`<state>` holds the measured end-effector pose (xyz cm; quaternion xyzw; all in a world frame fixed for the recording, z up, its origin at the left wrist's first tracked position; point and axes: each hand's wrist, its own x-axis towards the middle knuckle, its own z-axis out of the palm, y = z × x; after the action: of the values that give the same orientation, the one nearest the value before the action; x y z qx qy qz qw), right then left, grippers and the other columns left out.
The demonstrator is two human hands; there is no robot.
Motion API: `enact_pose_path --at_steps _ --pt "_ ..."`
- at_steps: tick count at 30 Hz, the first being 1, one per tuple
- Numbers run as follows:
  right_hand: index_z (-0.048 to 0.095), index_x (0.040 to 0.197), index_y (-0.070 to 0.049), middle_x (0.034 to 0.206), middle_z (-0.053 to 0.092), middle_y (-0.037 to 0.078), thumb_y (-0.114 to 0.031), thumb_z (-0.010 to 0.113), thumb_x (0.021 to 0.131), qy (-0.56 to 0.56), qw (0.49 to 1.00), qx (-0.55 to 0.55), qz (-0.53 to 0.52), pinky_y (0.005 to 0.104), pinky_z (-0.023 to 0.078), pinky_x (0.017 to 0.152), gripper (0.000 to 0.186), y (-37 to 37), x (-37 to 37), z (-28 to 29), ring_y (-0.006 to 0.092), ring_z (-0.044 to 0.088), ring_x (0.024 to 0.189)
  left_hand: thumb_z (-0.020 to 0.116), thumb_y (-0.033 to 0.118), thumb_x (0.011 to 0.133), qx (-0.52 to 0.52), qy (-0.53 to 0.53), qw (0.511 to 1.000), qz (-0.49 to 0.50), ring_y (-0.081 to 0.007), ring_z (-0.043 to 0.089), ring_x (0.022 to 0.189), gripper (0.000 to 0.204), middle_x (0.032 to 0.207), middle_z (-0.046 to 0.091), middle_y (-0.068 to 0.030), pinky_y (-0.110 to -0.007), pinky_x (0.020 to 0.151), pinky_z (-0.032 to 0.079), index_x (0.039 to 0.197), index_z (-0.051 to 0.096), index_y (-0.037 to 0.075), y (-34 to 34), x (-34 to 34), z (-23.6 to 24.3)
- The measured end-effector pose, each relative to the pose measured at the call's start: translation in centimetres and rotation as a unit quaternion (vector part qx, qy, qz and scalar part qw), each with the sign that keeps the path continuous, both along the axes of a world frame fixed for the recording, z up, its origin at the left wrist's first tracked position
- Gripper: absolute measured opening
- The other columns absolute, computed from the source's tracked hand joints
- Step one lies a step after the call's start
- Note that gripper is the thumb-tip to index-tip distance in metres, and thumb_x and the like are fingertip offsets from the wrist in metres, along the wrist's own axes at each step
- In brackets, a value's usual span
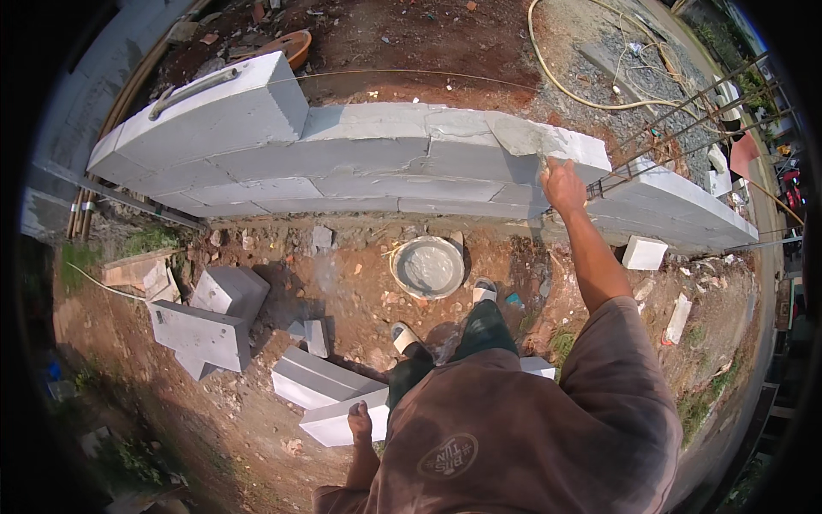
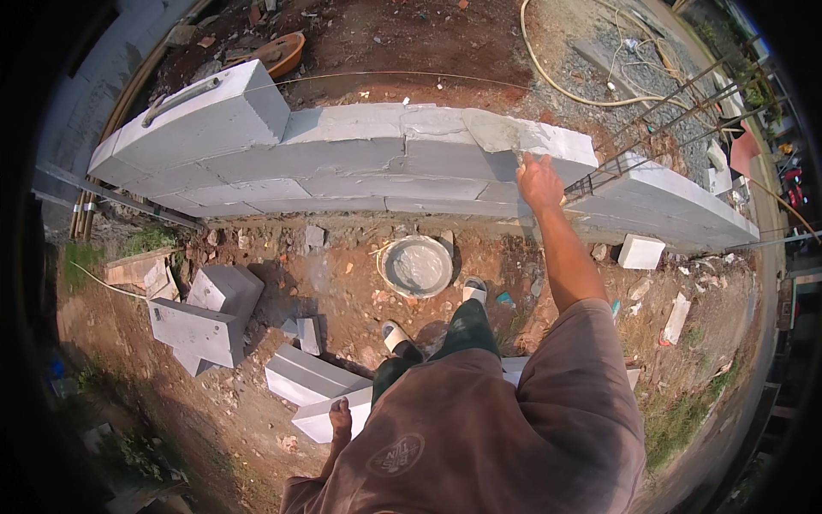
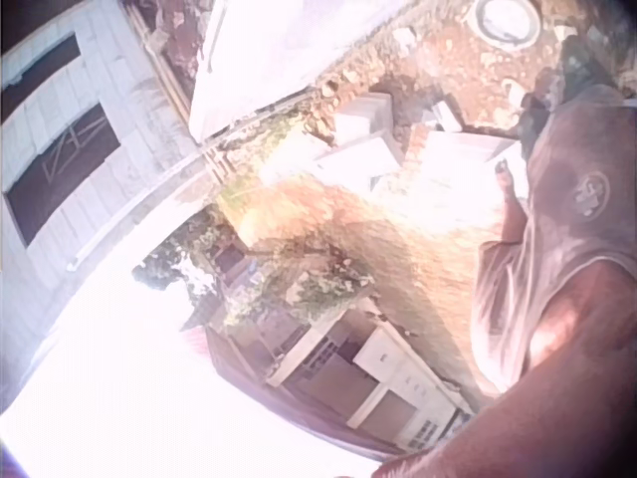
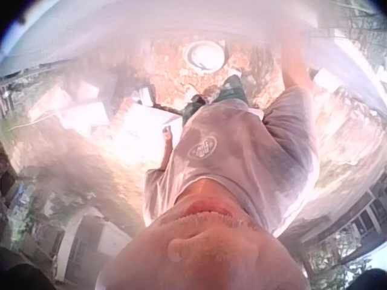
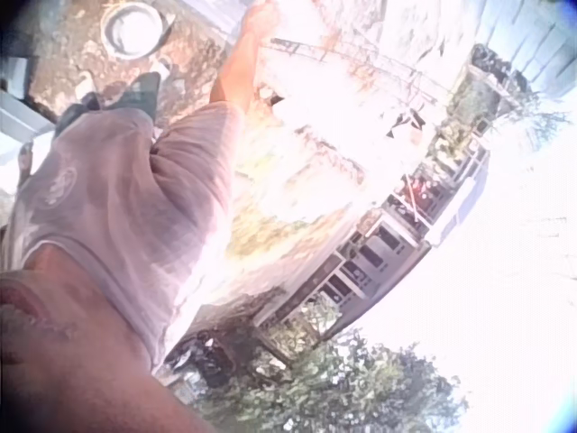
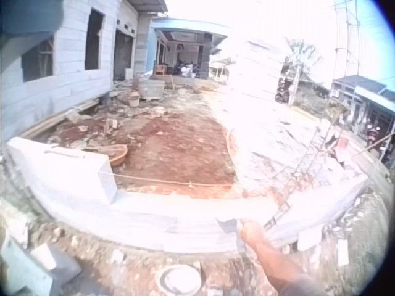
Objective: The person places white concrete blocks onto a low wall, aligns them, and taps them into position with a hammer. The person then scoops mortar from a bucket with a trowel and applies it to the joints between blocks, smoothing the surface.
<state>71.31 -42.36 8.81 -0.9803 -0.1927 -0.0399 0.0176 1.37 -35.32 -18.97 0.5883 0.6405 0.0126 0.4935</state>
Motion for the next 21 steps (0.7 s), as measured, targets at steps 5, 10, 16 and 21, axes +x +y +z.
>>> enact_pose_path --at_steps 5,10,16,21 --pt "0.052 0.125 -0.015 0.115 0.051 0.026 -0.028 0.056 0.085 0.031 0.997 0.014 -0.062 0.0493 0.048 0.08 0.043 -4.4 1.9 -0.7 0.0424 0.058 0.094 0.054 0.03 0.091 0.034 -0.017 0.999 -0.002 -0.0307 0.06 0.08 0.039 0.086 0.063 -0.0222 -0.039 0.075 0.046 0.099 0.059 -0.009 0.2 0.9 0.6" --pt "0.05 0.127 -0.012 0.112 0.05 0.024 -0.032 0.056 0.086 0.037 0.993 0.063 -0.091 0.0485 0.047 0.081 0.046 -8.3 2.6 -4.2 0.0422 0.056 0.1 0.053 0.029 0.091 -0.025 0.045 0.996 -0.079 -0.0315 0.06 0.08 0.039 0.085 0.064 -0.0228 -0.04 0.075 0.046 0.097 0.06 -0.009 -1.1 2.1 2.8" --pt "0.049 0.127 -0.006 0.107 0.053 0.031 -0.029 0.058 0.085 -0.044 0.968 0.209 -0.13 0.05 0.042 0.086 0.049 -8.5 -0.4 -13.9 0.0485 0.052 0.098 0.055 0.028 0.091 0.036 0.06 0.992 -0.107 -0.0327 0.061 0.08 0.035 0.085 0.064 -0.0236 -0.04 0.074 0.047 0.095 0.06 -0.007 0.3 2.7 3.7" --pt "0.047 0.123 0.003 0.107 0.05 0.03 -0.022 0.055 0.088 0.027 0.974 0.211 -0.082 0.0455 0.045 0.08 0.043 -13.7 -5.3 -14.0 0.0441 0.054 0.093 0.058 0.032 0.088 0.066 0.065 0.989 -0.112 -0.0367 0.063 0.088 0.041 0.092 0.063 -0.0271 -0.04 0.075 0.049 0.1 0.059 -0.007 1.5 5.3 5.8"
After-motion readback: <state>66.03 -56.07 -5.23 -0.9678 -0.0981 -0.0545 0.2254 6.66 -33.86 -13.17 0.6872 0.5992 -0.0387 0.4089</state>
